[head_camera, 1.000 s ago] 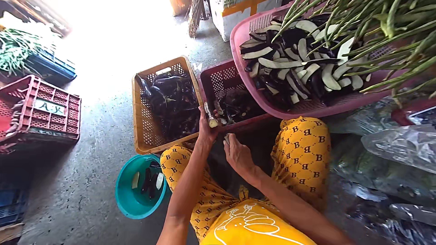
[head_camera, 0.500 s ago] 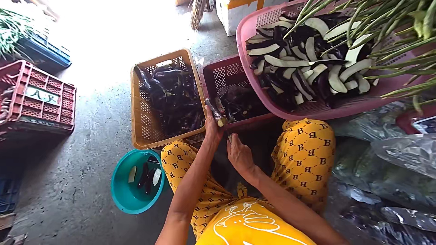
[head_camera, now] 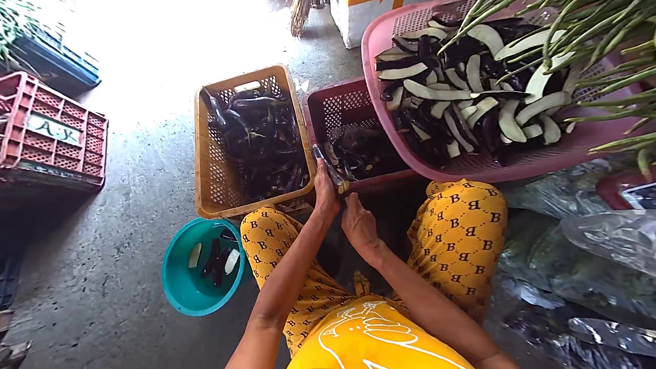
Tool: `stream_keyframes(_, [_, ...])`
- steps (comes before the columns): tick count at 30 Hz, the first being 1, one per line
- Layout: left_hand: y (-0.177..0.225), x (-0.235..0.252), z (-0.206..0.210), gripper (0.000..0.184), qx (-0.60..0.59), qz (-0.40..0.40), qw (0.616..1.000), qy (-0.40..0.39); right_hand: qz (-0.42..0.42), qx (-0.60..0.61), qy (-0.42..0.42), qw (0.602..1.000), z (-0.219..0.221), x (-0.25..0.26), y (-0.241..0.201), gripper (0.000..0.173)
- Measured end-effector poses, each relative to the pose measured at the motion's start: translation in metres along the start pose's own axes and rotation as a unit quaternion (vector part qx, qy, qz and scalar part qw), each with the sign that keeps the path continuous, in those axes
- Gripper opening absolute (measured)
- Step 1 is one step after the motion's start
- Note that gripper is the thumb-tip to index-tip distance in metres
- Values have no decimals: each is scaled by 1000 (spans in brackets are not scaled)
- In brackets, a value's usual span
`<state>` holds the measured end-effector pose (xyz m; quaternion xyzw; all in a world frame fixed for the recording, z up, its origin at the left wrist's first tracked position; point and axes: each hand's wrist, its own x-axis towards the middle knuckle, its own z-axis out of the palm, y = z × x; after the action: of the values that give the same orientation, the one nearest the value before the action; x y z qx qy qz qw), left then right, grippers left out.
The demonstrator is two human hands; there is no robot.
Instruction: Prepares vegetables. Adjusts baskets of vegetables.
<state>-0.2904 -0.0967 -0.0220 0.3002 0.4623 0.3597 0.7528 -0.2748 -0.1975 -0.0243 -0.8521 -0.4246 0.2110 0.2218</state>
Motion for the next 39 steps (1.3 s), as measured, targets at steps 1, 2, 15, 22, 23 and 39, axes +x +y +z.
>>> stream_keyframes(1, [0,0,0,50,13,6,1000,5,6,1,-12,1000,1,4,-1,33])
stream_keyframes(2, [0,1,-1,52,26,9,1000,8,9,2,-22,1000,1,7,-2,34])
stream_keyframes(15, [13,19,-15,67,-6,9,999,-45,-90,41,62,993,-1,1,10,33])
stream_keyframes(22, [7,12,-4,52,-36,11,998,56,-65,31,53,996,10,-8,11,35])
stream_keyframes(23, [6,12,-4,53,-33,12,998,60,-53,30,42,997,10,-7,9,36])
stream_keyframes(39, [1,5,-3,58,52,5,998,47,-13,31,-140,990,-6,31,-5,40])
